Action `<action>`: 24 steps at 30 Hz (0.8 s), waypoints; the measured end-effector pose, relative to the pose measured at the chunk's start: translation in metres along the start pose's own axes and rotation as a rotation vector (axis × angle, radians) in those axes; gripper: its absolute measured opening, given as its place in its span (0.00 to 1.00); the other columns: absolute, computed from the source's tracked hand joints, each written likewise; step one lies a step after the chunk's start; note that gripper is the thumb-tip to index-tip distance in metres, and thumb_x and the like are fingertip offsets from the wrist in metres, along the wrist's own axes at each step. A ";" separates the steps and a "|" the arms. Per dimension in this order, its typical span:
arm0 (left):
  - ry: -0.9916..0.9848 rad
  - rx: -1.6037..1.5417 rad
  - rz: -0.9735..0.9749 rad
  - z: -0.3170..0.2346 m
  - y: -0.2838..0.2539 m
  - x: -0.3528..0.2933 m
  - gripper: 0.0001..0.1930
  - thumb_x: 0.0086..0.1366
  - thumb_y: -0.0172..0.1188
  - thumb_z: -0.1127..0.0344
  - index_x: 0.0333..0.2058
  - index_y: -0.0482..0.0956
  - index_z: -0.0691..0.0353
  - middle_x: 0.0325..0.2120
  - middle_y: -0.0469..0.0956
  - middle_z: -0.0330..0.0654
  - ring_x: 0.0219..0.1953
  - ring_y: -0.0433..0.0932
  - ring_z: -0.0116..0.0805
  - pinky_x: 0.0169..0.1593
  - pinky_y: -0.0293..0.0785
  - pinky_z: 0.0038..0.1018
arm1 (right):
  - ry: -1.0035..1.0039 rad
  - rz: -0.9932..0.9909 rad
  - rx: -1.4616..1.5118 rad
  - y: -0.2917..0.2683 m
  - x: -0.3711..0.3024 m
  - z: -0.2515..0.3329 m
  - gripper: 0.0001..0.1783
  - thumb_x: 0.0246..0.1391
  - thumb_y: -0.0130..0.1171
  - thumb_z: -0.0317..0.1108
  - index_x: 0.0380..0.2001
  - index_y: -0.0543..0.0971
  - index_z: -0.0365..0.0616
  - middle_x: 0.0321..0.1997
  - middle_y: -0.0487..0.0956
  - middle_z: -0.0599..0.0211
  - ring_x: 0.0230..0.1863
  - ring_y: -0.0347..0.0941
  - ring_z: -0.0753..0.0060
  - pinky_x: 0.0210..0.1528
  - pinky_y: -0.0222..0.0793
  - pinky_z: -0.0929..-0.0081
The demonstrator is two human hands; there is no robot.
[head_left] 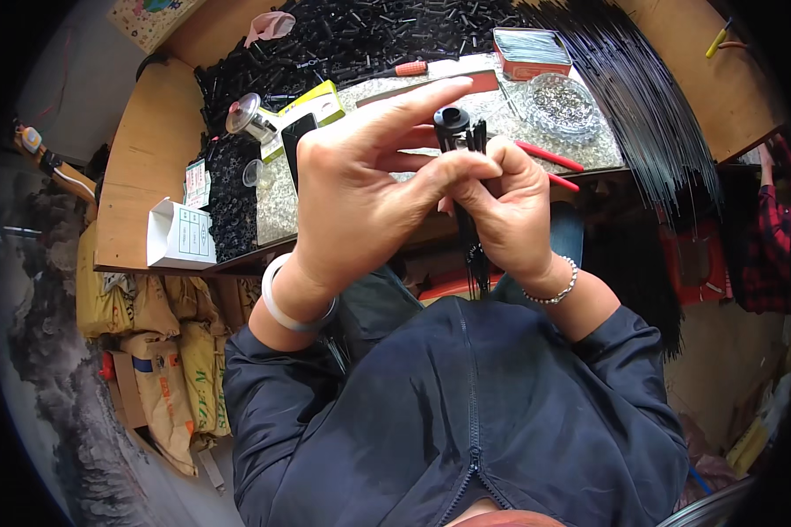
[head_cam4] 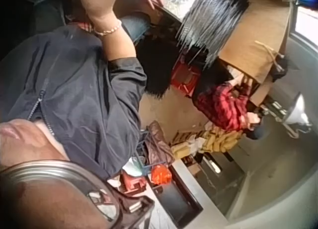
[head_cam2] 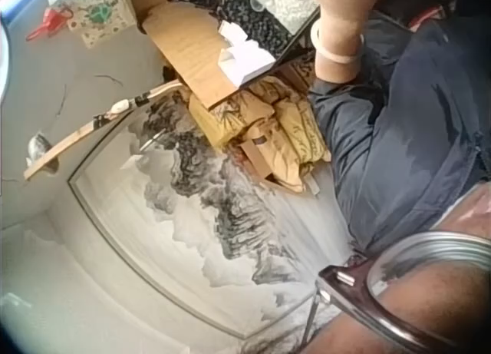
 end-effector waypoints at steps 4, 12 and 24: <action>0.123 0.425 -0.033 -0.008 0.001 -0.002 0.16 0.55 0.58 0.80 0.44 0.74 0.71 0.36 0.78 0.46 0.35 0.77 0.25 0.39 0.74 0.18 | -0.051 0.026 -0.029 0.002 -0.002 0.002 0.07 0.51 0.60 0.29 0.26 0.71 0.40 0.25 0.76 0.71 0.27 0.70 0.87 0.30 0.68 0.88; 0.112 0.405 -0.020 -0.012 0.001 -0.007 0.14 0.55 0.58 0.80 0.42 0.74 0.73 0.33 0.78 0.44 0.32 0.76 0.23 0.37 0.73 0.17 | -0.029 0.134 0.279 0.003 -0.005 0.002 0.05 0.54 0.53 0.25 0.33 0.70 0.37 0.33 0.77 0.64 0.35 0.75 0.77 0.40 0.73 0.79; 0.076 0.212 0.091 -0.001 0.001 0.001 0.16 0.55 0.60 0.78 0.43 0.73 0.74 0.34 0.77 0.45 0.34 0.76 0.26 0.36 0.73 0.19 | 0.070 0.167 0.307 0.000 -0.002 -0.008 0.09 0.52 0.56 0.26 0.37 0.69 0.39 0.34 0.76 0.62 0.34 0.76 0.73 0.38 0.74 0.76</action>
Point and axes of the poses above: each hand's wrist, its own x-axis towards the middle knuckle, its own y-axis out of the palm, z = x × y, the point moved 8 cm from there along x, towards the middle knuckle
